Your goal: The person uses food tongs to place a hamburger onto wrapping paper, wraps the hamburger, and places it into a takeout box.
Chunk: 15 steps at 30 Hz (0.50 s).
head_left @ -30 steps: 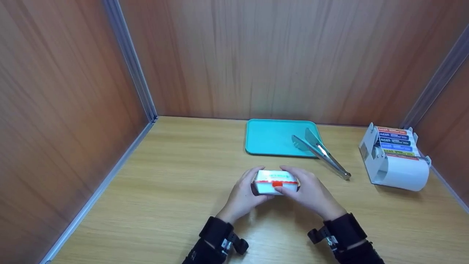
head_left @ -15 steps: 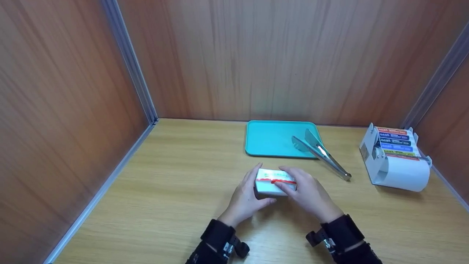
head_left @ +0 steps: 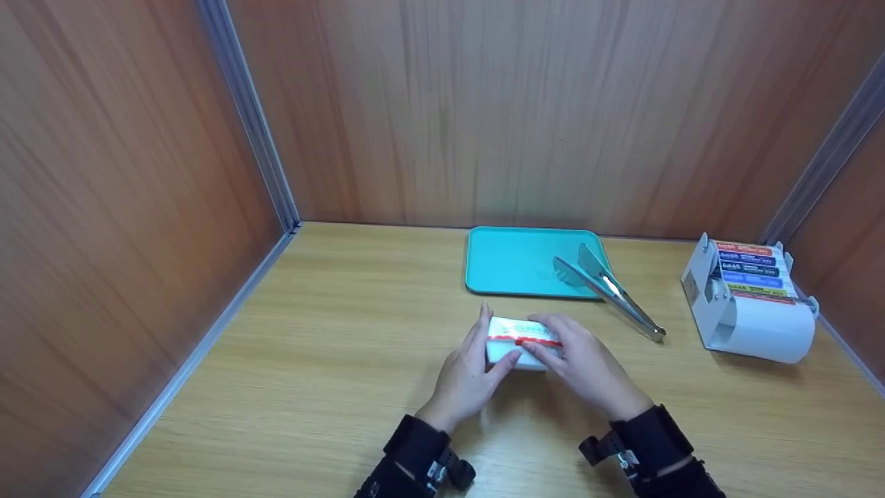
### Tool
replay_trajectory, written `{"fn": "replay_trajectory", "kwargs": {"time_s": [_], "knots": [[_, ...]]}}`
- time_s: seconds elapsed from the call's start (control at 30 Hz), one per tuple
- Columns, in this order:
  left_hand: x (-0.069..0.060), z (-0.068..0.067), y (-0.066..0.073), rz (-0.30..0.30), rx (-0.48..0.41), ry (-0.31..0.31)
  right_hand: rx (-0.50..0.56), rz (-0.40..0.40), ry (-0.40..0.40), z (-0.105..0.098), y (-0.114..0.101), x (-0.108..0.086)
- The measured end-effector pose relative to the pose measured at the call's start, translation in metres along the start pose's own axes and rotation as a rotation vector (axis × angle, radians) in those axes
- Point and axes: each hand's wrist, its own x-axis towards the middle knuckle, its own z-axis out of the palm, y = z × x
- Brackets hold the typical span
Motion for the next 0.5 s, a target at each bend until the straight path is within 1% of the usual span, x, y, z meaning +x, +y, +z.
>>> {"fn": "replay_trajectory", "kwargs": {"time_s": [0.13,0.3,0.5], "knots": [[-0.0003,0.0010,0.0014,-0.001,0.003,0.025,0.006,0.016,-0.018,-0.0012,-0.0010,0.0006],[-0.0003,0.0008,0.0033,-0.005,-0.006,0.042,0.007,0.006,-0.013,-0.0005,-0.0006,0.0020],[0.0001,0.0011,0.0030,-0.008,-0.014,0.029,0.009,-0.032,0.016,0.0008,0.0021,0.0019]]}}
